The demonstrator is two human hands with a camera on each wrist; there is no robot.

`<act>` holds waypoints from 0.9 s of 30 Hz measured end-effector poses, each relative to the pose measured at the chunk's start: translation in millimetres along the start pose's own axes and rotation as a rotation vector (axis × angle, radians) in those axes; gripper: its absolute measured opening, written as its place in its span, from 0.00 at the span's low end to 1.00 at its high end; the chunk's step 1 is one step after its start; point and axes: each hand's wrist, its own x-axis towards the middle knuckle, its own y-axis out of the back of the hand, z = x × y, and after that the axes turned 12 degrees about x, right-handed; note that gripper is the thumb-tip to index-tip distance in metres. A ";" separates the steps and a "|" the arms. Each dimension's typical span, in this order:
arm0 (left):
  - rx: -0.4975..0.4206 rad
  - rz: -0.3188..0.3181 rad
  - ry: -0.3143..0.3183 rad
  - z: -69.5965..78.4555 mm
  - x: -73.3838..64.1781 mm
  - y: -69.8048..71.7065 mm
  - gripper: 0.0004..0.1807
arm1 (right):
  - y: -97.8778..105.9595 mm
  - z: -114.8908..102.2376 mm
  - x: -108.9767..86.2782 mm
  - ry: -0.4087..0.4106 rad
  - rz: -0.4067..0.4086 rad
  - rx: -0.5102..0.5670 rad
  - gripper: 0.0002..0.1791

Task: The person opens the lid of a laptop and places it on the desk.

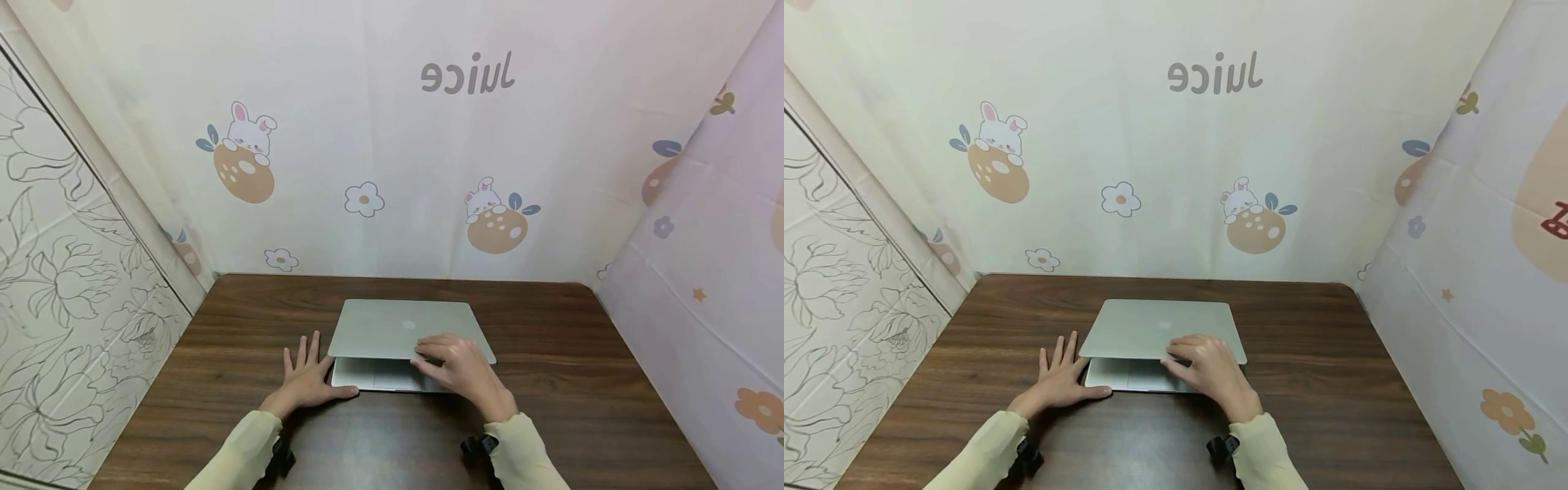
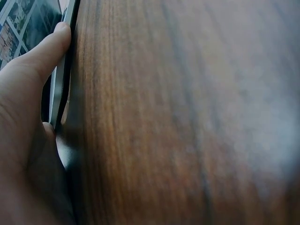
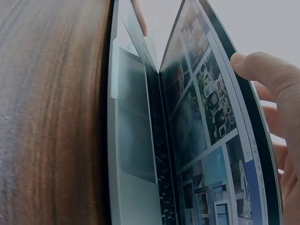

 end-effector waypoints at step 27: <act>0.006 0.000 -0.004 1.1 0.3 1.4 0.68 | 15.1 6.6 22.1 0.030 -0.042 -0.033 0.09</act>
